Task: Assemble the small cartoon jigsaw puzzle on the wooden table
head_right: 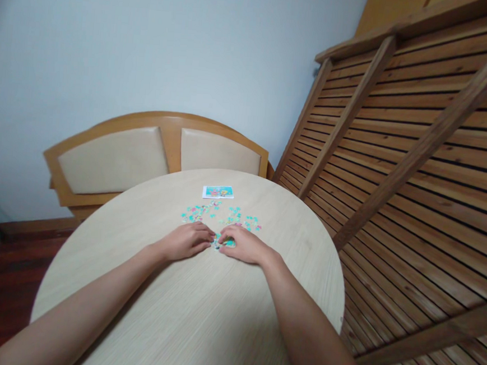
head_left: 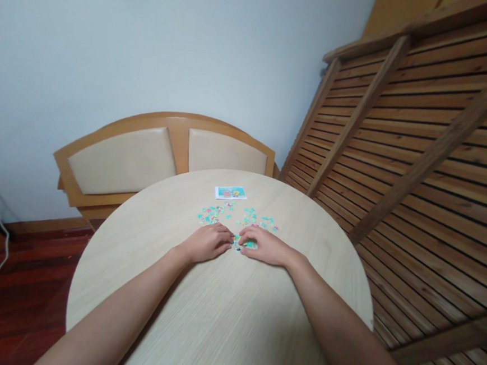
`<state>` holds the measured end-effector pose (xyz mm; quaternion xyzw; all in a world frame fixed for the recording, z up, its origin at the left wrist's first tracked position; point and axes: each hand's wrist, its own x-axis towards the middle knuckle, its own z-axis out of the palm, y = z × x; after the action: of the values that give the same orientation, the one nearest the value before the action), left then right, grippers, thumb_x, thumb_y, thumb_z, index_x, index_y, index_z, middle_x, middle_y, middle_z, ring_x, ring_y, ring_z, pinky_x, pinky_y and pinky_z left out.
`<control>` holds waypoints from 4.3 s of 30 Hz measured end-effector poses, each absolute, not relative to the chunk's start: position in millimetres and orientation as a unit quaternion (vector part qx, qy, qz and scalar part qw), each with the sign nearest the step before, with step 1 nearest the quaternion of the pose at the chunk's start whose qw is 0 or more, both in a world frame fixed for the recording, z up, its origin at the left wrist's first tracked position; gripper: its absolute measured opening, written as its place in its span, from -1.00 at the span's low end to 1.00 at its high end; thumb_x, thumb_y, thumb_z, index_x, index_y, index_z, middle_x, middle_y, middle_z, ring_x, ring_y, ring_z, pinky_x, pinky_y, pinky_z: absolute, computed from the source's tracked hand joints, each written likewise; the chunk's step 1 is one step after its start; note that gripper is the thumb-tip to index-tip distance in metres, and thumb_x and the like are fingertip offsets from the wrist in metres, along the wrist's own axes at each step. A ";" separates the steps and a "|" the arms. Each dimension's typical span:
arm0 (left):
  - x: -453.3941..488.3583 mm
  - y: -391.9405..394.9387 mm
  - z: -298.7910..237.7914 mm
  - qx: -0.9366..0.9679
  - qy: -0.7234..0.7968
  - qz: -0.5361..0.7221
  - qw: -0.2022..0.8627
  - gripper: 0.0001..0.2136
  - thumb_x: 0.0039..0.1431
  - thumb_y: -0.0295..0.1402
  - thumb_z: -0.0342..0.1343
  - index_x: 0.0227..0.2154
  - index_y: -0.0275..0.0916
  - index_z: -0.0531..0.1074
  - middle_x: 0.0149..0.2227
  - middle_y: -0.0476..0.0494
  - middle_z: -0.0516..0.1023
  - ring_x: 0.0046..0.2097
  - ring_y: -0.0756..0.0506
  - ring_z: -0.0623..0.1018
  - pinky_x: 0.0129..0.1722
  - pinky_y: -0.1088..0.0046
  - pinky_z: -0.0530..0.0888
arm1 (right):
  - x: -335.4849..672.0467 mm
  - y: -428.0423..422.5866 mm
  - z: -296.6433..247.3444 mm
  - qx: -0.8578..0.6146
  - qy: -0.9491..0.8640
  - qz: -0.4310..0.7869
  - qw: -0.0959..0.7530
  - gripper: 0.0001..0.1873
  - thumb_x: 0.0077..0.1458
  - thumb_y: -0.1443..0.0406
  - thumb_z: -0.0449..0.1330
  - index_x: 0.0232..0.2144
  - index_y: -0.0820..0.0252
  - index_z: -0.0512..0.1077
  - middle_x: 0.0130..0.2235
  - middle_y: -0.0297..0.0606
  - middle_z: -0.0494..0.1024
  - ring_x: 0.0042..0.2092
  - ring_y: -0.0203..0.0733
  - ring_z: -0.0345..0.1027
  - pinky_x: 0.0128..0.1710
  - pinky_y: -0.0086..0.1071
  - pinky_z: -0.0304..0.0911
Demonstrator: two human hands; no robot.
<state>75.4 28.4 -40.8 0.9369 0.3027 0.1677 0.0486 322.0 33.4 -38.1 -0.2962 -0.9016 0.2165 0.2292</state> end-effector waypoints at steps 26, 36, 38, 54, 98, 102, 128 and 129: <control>73.6 26.8 -41.2 0.926 0.313 0.194 0.086 -0.83 0.33 -0.34 0.02 -0.15 -0.21 0.50 -0.09 -0.18 0.52 -0.01 -0.12 0.48 0.05 0.33 0.43 | 345.2 38.6 -29.8 -0.340 -0.885 0.240 0.209 -0.68 -0.02 0.25 0.37 -0.17 0.16 0.55 -0.02 -0.17 0.54 0.08 -0.02 0.37 0.16 -0.14 0.19; 72.3 27.8 -42.2 0.928 0.315 0.186 0.075 -0.78 0.36 -0.29 -0.01 -0.10 -0.20 0.50 -0.07 -0.16 0.53 0.00 -0.11 0.49 0.05 0.34 0.42 | 349.3 42.5 -33.5 -0.366 -0.875 0.228 0.220 -0.71 0.03 0.22 0.33 -0.16 0.18 0.56 -0.03 -0.15 0.57 0.07 0.00 0.40 0.14 -0.15 0.23; 70.2 28.7 -41.3 0.925 0.322 0.190 0.068 -0.77 0.36 -0.27 -0.02 -0.10 -0.19 0.50 -0.09 -0.16 0.54 0.00 -0.11 0.49 0.06 0.34 0.42 | 354.7 47.4 -36.5 -0.404 -0.860 0.196 0.241 -0.74 0.10 0.25 0.27 -0.14 0.20 0.56 -0.04 -0.13 0.57 0.03 -0.01 0.42 0.10 -0.16 0.26; 13.7 58.9 -48.1 0.754 0.621 0.211 0.019 -0.68 0.22 -0.25 -0.01 -0.09 -0.26 0.53 0.01 -0.24 0.55 0.04 -0.22 0.50 0.09 0.29 0.41 | 375.2 70.4 -61.4 -0.500 -0.828 0.106 0.231 -0.60 0.18 0.30 0.15 0.05 0.30 0.47 0.04 -0.03 0.51 0.07 -0.01 0.37 0.15 -0.20 0.22; 95.4 80.3 -40.3 0.862 0.494 0.109 0.018 -0.43 0.17 -0.40 -0.03 0.26 -0.37 0.18 0.19 -0.37 0.41 0.25 -0.28 0.35 0.25 0.15 0.24 | 372.5 67.6 -58.5 -0.479 -0.840 0.112 0.232 -0.70 0.21 0.34 0.14 -0.02 0.28 0.49 0.02 -0.04 0.51 0.08 -0.05 0.35 0.17 -0.16 0.18; 97.7 56.6 -46.7 0.868 0.471 0.161 0.012 -0.56 0.20 -0.42 -0.04 0.16 -0.32 0.32 0.08 -0.33 0.51 0.12 -0.24 0.47 0.19 0.20 0.32 | 372.0 68.4 -59.6 -0.475 -0.841 0.112 0.232 -0.69 0.20 0.35 0.15 -0.02 0.28 0.49 0.01 -0.02 0.51 0.07 -0.05 0.36 0.16 -0.17 0.18; 69.7 38.2 -40.9 0.859 0.478 0.177 0.048 -0.70 0.19 -0.43 0.04 -0.03 -0.17 0.49 -0.17 -0.14 0.62 -0.10 -0.16 0.55 -0.04 0.31 0.43 | 326.1 35.0 -42.1 -0.348 -0.897 0.167 0.213 -0.64 0.22 0.15 0.19 0.02 0.14 0.50 0.06 -0.09 0.46 0.16 -0.04 0.24 0.24 -0.15 0.13; 70.0 38.0 -40.8 0.859 0.477 0.178 0.053 -0.71 0.19 -0.42 0.04 -0.04 -0.17 0.49 -0.19 -0.14 0.62 -0.12 -0.15 0.55 -0.07 0.33 0.43 | 326.2 35.1 -42.4 -0.349 -0.897 0.167 0.214 -0.64 0.22 0.15 0.19 0.02 0.14 0.50 0.06 -0.10 0.46 0.16 -0.04 0.25 0.23 -0.15 0.13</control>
<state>70.0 38.0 -40.8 0.8590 0.4770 0.1782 0.0529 326.2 35.1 -42.4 -0.3487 -0.8972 0.1669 0.2135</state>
